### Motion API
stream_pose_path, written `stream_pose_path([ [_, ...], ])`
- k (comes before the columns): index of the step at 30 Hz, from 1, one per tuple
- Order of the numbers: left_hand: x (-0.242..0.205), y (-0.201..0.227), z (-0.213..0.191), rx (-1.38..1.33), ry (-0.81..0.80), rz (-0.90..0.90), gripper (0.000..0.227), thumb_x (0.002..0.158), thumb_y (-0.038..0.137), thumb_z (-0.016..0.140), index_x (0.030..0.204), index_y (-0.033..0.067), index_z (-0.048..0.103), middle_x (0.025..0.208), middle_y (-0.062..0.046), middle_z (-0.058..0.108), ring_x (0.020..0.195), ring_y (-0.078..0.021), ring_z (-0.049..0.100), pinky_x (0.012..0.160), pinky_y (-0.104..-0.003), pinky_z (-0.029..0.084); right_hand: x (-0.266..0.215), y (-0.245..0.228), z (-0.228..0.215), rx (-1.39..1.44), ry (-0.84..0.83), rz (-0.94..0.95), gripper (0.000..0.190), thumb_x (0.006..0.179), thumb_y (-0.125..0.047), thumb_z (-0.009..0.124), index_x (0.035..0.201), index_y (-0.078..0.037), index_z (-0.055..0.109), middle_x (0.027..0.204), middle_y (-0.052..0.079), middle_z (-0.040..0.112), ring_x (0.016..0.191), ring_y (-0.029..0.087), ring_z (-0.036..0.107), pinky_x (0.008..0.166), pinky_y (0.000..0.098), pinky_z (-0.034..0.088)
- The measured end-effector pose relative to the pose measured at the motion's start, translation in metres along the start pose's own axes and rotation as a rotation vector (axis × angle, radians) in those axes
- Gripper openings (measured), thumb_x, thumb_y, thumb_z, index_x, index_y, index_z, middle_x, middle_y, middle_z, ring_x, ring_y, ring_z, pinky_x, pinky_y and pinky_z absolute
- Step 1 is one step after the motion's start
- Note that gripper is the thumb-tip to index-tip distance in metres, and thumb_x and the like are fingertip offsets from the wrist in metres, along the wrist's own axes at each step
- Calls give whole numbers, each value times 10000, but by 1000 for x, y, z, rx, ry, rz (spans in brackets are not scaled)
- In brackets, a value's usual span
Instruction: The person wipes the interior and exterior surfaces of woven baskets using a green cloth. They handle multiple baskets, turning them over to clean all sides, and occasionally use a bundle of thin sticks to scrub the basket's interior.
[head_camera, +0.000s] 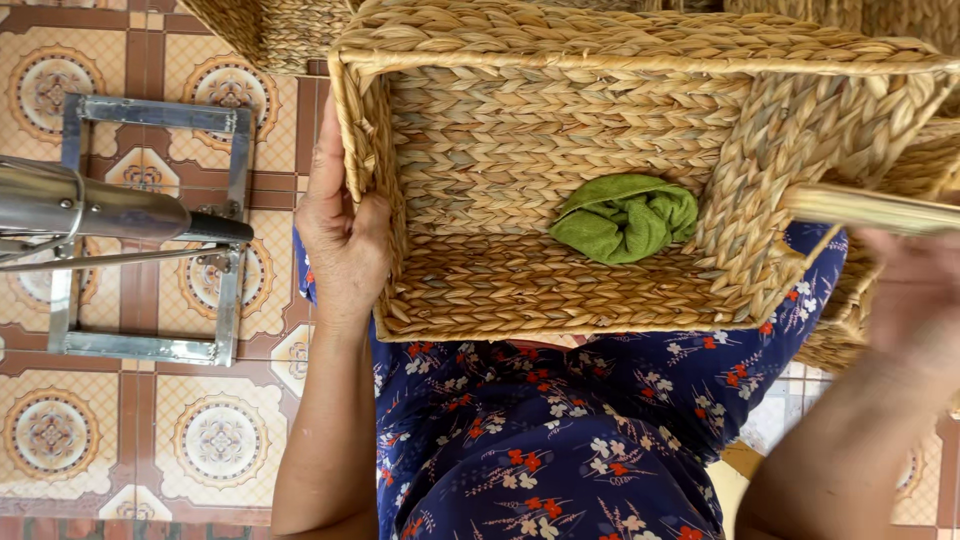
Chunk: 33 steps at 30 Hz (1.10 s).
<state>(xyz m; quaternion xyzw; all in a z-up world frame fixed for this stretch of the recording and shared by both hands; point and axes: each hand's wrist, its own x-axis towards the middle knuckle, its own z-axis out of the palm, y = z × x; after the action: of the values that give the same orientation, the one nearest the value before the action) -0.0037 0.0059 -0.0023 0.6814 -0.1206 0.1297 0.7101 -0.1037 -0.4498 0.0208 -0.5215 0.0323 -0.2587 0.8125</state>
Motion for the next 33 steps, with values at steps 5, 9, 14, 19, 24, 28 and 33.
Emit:
stream_pose_path([
  [5,-3,1,1,29,21,20,769,907,-256,369,1611,51,354,1611,-98,485,1476,-135,475,1247,-246,360,1,68,52,146,-195,187,164,1008,126,646,1087,-16,662,949,179,730,820,251,737,787,403,639],
  [9,-6,1,0,152,19,48,778,902,-248,392,1611,70,351,1625,-103,466,1505,-152,448,1255,-252,342,-8,94,74,277,-173,284,176,1027,114,649,1098,-47,656,899,94,719,795,207,730,642,334,607],
  [14,-7,0,0,166,16,49,823,861,-252,380,1610,87,355,1638,-102,446,1535,-172,423,1282,-272,330,-13,104,88,262,-33,359,258,972,82,664,1147,-107,641,891,24,684,754,166,694,569,288,562],
  [19,-6,3,-1,211,12,47,858,832,-251,384,1609,112,354,1627,-87,464,1517,-159,458,1265,-267,374,-11,106,99,210,-11,257,245,997,107,674,1133,-79,592,909,27,671,815,183,702,615,320,571],
  [24,-6,2,-1,193,11,41,846,850,-251,391,1612,116,357,1624,-79,476,1507,-155,475,1262,-266,382,-9,99,100,204,-107,305,224,953,85,652,1087,-68,559,902,58,673,877,214,737,749,378,640],
  [28,-6,1,-1,187,10,40,844,843,-259,396,1608,96,362,1632,-89,460,1534,-171,434,1287,-277,340,-12,102,89,231,-139,336,212,994,84,682,1088,-63,561,900,65,675,826,191,717,589,289,569],
  [33,-6,1,-1,185,12,52,842,843,-259,397,1608,92,360,1640,-89,441,1549,-170,408,1303,-282,317,-15,109,89,255,-64,354,208,962,63,701,1046,-78,573,887,45,670,832,201,708,516,252,506],
])
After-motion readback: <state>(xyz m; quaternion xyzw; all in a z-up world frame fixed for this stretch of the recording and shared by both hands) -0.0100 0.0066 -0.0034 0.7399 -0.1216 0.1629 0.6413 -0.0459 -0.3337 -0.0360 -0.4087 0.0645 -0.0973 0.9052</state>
